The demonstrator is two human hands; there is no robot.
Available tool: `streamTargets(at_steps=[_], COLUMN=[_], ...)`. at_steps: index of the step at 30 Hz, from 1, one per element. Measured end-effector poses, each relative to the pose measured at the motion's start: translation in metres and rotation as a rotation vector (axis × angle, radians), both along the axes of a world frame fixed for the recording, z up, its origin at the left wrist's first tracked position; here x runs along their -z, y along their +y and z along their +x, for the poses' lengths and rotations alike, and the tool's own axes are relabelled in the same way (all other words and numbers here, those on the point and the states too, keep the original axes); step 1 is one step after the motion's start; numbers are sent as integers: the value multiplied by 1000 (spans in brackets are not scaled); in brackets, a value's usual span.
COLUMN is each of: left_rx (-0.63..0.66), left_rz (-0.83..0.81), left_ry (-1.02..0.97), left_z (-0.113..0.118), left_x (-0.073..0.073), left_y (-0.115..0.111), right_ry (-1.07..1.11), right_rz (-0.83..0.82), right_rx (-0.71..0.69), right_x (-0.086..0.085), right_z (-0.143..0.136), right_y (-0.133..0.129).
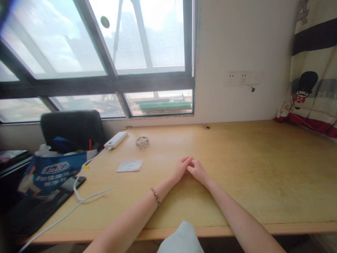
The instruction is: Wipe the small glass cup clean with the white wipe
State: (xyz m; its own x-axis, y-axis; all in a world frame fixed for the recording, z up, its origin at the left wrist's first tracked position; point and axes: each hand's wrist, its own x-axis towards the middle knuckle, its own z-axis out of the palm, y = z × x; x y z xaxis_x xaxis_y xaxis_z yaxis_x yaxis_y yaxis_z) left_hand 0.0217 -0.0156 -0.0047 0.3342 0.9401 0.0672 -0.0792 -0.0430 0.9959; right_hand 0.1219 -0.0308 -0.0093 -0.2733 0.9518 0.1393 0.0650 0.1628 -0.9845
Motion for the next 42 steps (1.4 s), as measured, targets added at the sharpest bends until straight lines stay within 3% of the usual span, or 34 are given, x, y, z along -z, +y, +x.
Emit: streamTargets(at_steps=[42], left_rx=[-17], left_rz=[-39], left_ry=[-4], left_z=[1], left_x=[3], left_y=[1], right_ry=[-5], right_rz=[4], right_rx=[1], right_x=[0], right_z=[0], right_y=[0])
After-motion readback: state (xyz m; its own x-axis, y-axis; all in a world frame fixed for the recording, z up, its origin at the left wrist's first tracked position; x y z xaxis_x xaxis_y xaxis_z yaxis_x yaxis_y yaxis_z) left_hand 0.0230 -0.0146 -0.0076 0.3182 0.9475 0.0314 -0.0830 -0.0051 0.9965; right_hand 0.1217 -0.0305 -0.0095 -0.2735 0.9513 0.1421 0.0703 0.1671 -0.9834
